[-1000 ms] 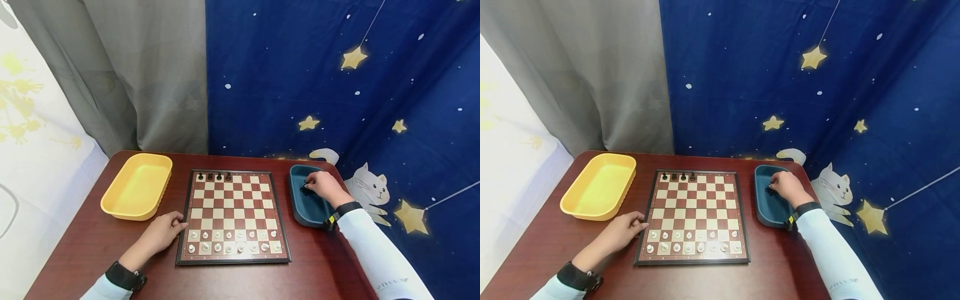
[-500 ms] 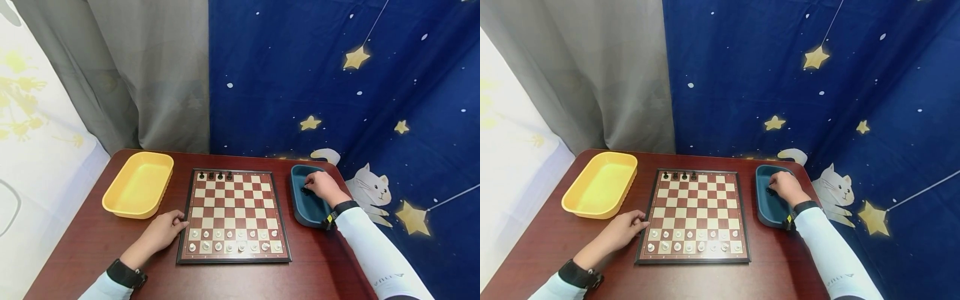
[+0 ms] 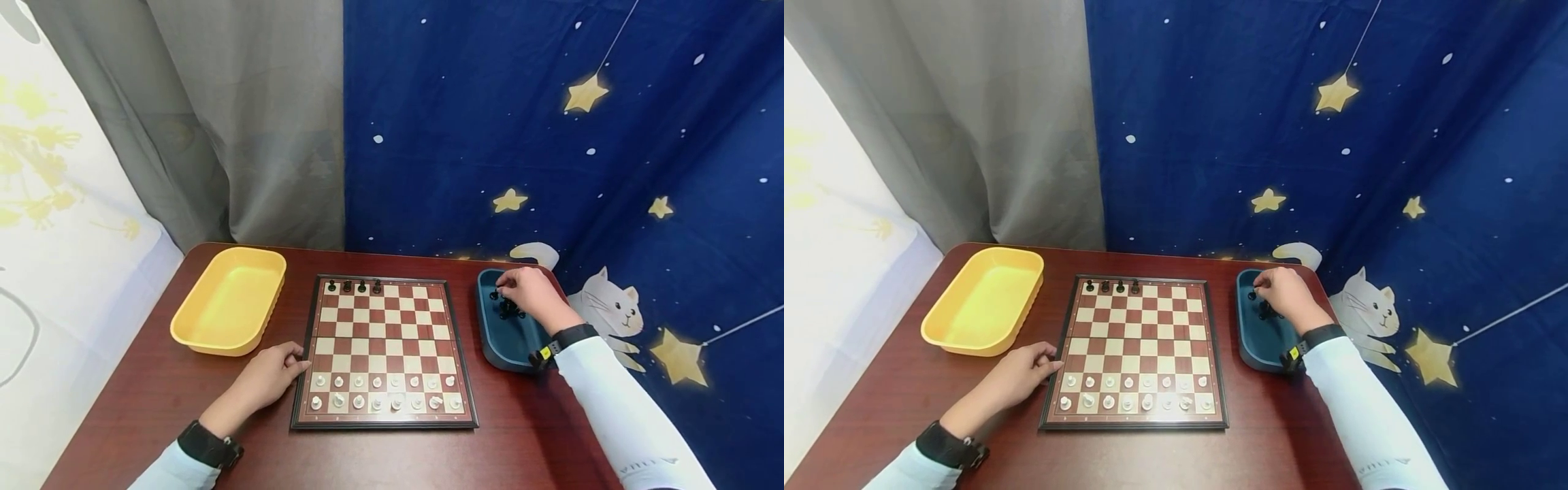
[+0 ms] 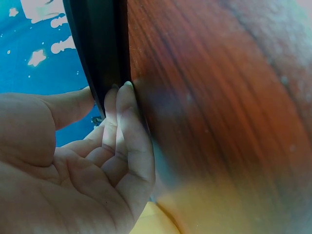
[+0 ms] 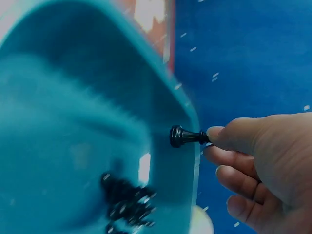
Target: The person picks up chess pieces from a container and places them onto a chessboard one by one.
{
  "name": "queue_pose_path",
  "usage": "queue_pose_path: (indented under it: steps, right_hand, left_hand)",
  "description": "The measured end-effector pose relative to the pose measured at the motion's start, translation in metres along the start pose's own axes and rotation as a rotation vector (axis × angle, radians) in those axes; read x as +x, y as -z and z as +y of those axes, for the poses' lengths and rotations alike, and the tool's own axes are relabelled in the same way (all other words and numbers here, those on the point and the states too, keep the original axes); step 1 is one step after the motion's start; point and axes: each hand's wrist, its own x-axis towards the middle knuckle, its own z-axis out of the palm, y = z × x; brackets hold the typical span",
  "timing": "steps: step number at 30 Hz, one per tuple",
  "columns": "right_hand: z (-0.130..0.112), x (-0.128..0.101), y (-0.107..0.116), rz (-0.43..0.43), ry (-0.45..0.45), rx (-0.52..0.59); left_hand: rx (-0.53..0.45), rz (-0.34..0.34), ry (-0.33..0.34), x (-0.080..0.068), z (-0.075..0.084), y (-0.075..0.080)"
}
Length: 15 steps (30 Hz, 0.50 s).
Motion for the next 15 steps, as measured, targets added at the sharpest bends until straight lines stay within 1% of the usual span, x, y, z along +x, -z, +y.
queue_pose_path:
  steps: [4,7,10,15]
  right_hand:
    - [-0.017,0.003,0.006,0.026,0.000,0.029]
    - [-0.034,0.010,0.005,0.024,0.011,0.037]
    - [-0.056,0.020,-0.002,0.014,0.035,0.043]
    - [-0.095,0.044,-0.022,-0.016,0.112,0.049]
  left_hand:
    - [0.006,0.004,-0.007,0.001,0.000,-0.001]
    - [0.013,0.009,-0.014,0.001,-0.001,-0.002]
    - [0.012,0.012,-0.015,0.001,-0.001,-0.002]
    - [0.023,0.017,-0.015,0.001,-0.001,-0.003]
